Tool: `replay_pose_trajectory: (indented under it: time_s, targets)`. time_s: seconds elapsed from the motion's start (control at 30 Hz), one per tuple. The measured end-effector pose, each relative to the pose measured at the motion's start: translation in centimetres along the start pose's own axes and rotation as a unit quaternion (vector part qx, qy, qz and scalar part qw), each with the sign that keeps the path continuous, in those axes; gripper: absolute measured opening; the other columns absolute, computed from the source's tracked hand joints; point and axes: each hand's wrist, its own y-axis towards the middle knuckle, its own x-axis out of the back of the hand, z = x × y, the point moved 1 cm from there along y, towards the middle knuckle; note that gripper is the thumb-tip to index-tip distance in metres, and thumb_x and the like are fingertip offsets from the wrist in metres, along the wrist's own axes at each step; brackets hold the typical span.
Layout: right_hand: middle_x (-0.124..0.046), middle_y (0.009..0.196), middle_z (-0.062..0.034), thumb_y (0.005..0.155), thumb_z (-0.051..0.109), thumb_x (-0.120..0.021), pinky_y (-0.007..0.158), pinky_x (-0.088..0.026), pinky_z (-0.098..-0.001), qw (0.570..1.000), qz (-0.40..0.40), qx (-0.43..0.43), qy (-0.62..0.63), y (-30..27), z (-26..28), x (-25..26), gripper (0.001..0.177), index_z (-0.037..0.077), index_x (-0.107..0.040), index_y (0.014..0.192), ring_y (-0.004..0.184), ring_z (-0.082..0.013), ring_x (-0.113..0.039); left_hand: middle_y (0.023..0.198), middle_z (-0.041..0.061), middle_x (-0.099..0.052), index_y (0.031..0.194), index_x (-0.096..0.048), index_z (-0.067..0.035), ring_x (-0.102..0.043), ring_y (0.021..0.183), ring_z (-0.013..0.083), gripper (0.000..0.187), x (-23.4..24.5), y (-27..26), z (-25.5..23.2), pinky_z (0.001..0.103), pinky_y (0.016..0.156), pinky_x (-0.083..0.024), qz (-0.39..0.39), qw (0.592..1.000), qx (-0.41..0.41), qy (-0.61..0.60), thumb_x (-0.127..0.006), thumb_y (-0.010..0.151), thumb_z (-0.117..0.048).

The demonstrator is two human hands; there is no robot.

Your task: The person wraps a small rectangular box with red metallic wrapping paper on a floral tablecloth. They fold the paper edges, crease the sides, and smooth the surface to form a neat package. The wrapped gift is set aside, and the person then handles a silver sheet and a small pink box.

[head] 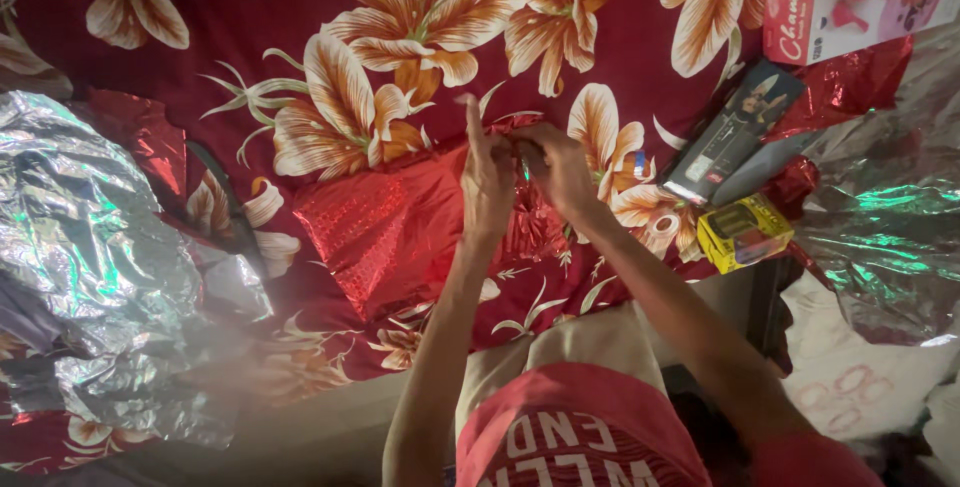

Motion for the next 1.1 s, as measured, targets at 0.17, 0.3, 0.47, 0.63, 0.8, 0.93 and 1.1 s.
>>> replay_pose_trajectory:
  time_s: [0.17, 0.3, 0.47, 0.63, 0.8, 0.93, 1.1]
  targets:
    - [-0.075, 0.108, -0.016, 0.095, -0.012, -0.059, 0.074, -0.063, -0.0332, 0.997, 0.07, 0.0, 0.035, 0.7, -1.1, 1.1, 0.028, 0.002, -0.072, 0.116, 0.085, -0.0228, -0.076, 0.123, 0.023, -0.063, 0.164, -0.013, -0.005, -0.068, 0.1, 0.0341, 0.1, -1.0, -1.6, -1.7, 0.042, 0.082, -0.062, -0.085, 0.989, -0.079, 0.092, -0.075, 0.086, -0.006]
    - [-0.069, 0.12, -0.0152, 0.097, -0.011, -0.057, 0.094, -0.062, -0.034, 0.971, 0.147, -0.016, 0.186, 1.2, -2.4, 1.4, 0.029, 0.0, -0.068, 0.121, 0.107, -0.0226, -0.072, 0.114, 0.012, -0.066, 0.166, -0.018, -0.004, -0.066, 0.094, 0.0281, 0.089, -2.0, -1.2, -2.6, 0.049, 0.092, -0.055, -0.106, 0.987, -0.06, 0.102, -0.07, 0.094, -0.001]
    - [-0.062, 0.118, -0.0141, 0.095, -0.002, -0.067, 0.097, -0.057, -0.0315, 0.983, 0.157, 0.083, 0.034, 2.2, -3.1, 1.8, 0.021, 0.0, -0.071, 0.115, 0.108, -0.0219, -0.066, 0.11, 0.016, -0.067, 0.165, -0.024, -0.008, -0.062, 0.087, 0.0251, 0.083, -1.8, -1.3, -2.5, 0.038, 0.075, -0.055, -0.135, 0.989, -0.003, 0.055, -0.063, 0.094, 0.011]
    - [-0.065, 0.114, -0.0085, 0.097, 0.005, -0.071, 0.091, -0.057, -0.0313, 0.969, 0.224, 0.093, -0.033, 4.9, -4.6, 2.2, 0.013, 0.004, -0.073, 0.11, 0.102, -0.0185, -0.066, 0.082, 0.004, -0.064, 0.166, -0.021, -0.011, -0.06, 0.072, 0.0136, 0.088, -2.1, -1.3, -1.1, 0.03, 0.067, -0.056, -0.132, 0.99, 0.046, 0.012, -0.067, 0.094, 0.01]
    - [-0.069, 0.108, -0.0067, 0.085, 0.015, -0.079, 0.089, -0.055, -0.0411, 0.956, 0.18, 0.203, -0.112, 6.6, -4.4, 1.7, 0.01, 0.009, -0.073, 0.09, 0.102, -0.0254, -0.064, 0.08, 0.0, -0.067, 0.165, -0.018, -0.013, -0.06, 0.064, 0.0122, 0.09, -1.9, -1.4, -0.5, 0.029, 0.061, -0.054, -0.127, 0.99, 0.055, -0.025, -0.068, 0.093, 0.007]
    - [-0.065, 0.104, -0.007, 0.093, 0.014, -0.072, 0.087, -0.057, -0.0391, 0.949, 0.308, 0.004, -0.066, 8.1, -3.7, 0.5, 0.011, 0.005, -0.066, 0.094, 0.095, -0.0205, -0.066, 0.083, 0.0, -0.07, 0.158, -0.03, -0.01, -0.063, 0.065, 0.0098, 0.077, 0.5, 0.1, -1.4, 0.025, 0.061, -0.06, -0.129, 0.99, -0.019, -0.059, -0.073, 0.095, 0.002]
    - [-0.063, 0.098, -0.0127, 0.088, 0.008, -0.075, 0.083, -0.05, -0.0457, 0.947, 0.298, 0.105, -0.057, 8.6, -3.2, 1.4, 0.015, 0.002, -0.062, 0.087, 0.094, -0.0282, -0.062, 0.107, 0.006, -0.062, 0.115, -0.067, -0.003, -0.064, 0.087, 0.0152, 0.022, 4.1, -0.8, -4.2, 0.029, 0.071, -0.059, -0.083, 0.991, 0.025, -0.099, -0.072, 0.093, -0.001]
